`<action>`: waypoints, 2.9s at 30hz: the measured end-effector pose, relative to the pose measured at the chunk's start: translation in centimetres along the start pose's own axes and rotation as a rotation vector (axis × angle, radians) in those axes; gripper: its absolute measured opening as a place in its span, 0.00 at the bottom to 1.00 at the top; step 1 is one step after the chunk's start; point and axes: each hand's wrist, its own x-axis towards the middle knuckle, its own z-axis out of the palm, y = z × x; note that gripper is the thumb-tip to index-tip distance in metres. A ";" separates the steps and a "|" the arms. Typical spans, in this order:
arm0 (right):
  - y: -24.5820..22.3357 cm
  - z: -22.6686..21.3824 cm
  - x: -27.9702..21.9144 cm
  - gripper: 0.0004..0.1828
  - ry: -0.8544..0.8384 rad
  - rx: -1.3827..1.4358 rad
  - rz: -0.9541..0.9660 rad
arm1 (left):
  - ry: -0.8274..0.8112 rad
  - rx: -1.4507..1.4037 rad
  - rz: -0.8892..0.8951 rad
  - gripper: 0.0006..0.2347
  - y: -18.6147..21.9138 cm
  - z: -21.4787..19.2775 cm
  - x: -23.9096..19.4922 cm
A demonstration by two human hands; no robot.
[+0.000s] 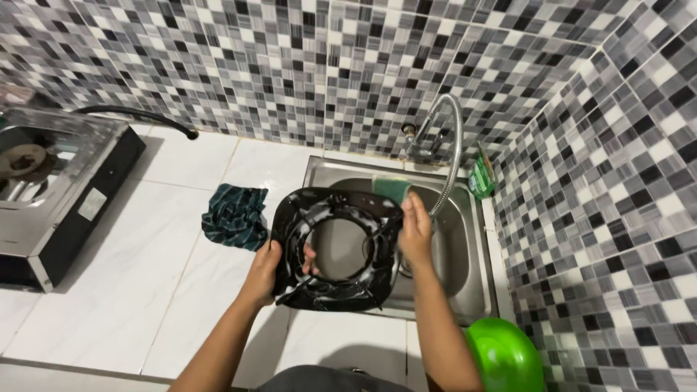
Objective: Washing a stove burner cap in a sink and wiping down the kitchen counter and cabinet surfaces.
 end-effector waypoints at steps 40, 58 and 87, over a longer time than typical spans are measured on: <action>-17.8 3.3 -1.6 0.17 -0.748 -0.780 -0.569 | -0.031 0.885 -0.219 0.12 1.8 5.4 3.3; -16.8 1.6 -2.6 0.15 -0.511 -0.639 -1.003 | -0.078 0.857 0.156 0.28 3.0 3.7 4.4; -12.7 0.8 -5.5 0.20 -0.392 -0.410 -0.506 | 0.583 1.002 0.160 0.15 0.5 2.0 6.8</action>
